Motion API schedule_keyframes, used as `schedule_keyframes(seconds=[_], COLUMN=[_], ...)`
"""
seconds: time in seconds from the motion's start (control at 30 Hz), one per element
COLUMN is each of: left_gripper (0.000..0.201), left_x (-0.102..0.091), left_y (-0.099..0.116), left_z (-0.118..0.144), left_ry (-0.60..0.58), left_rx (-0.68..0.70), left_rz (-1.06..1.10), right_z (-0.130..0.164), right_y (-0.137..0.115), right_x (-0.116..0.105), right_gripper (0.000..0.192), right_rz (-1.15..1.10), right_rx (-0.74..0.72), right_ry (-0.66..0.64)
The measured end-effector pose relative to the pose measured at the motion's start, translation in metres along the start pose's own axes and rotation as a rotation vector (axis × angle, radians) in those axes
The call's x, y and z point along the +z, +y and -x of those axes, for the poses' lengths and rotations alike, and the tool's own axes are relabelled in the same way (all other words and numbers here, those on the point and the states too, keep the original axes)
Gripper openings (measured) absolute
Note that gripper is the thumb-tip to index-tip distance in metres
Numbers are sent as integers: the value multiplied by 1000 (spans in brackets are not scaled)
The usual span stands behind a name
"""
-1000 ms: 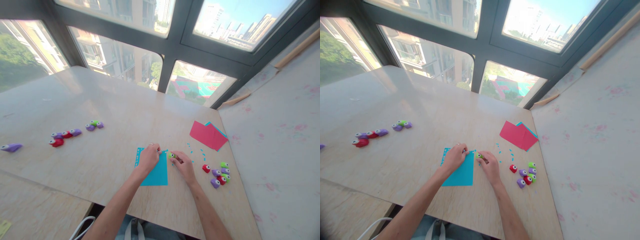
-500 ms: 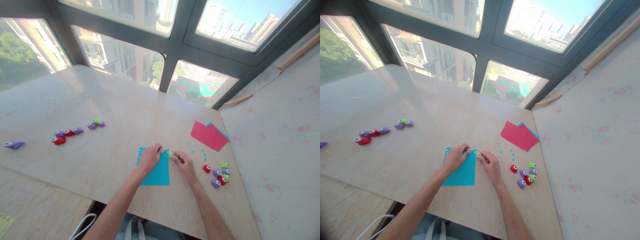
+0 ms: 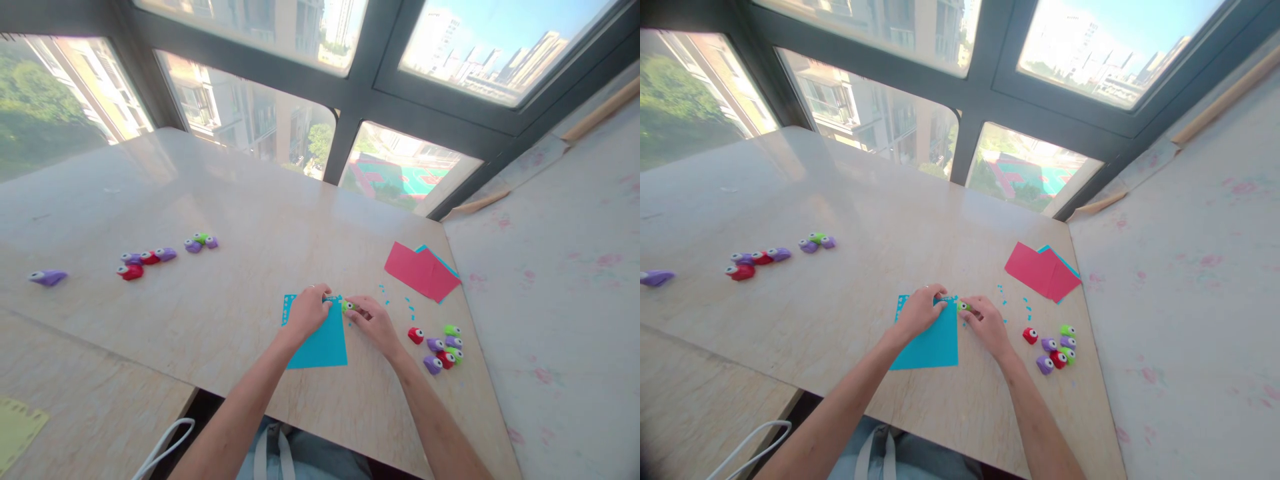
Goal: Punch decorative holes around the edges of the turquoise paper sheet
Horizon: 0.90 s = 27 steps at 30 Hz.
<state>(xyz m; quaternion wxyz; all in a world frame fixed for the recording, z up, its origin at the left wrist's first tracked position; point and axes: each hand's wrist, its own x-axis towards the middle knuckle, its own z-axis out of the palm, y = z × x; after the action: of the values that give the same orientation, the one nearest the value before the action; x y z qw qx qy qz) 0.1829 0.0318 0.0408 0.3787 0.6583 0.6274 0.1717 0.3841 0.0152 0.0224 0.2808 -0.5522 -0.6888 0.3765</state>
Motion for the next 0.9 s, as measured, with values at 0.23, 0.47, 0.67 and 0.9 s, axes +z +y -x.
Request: schedule_keyframes(seconds=[0.23, 0.47, 0.67, 0.9], left_gripper=[18, 22, 23, 27], left_x=[-6, -7, -10, -9], left_y=[1, 3, 10, 15], left_z=[-5, -11, -9, -7], left_ry=[-40, -71, -59, -49], left_rx=[14, -21, -63, -83], left_rz=[21, 2, -66, -73], right_z=[-5, -5, -1, 2], right_y=[4, 7, 9, 8], right_x=[-3, -1, 4, 8], right_gripper=[35, 35, 33, 33], right_rz=[-37, -76, -82, -54], right_rx=[-1, 3, -11, -35], right_ry=[-8, 19, 89, 124])
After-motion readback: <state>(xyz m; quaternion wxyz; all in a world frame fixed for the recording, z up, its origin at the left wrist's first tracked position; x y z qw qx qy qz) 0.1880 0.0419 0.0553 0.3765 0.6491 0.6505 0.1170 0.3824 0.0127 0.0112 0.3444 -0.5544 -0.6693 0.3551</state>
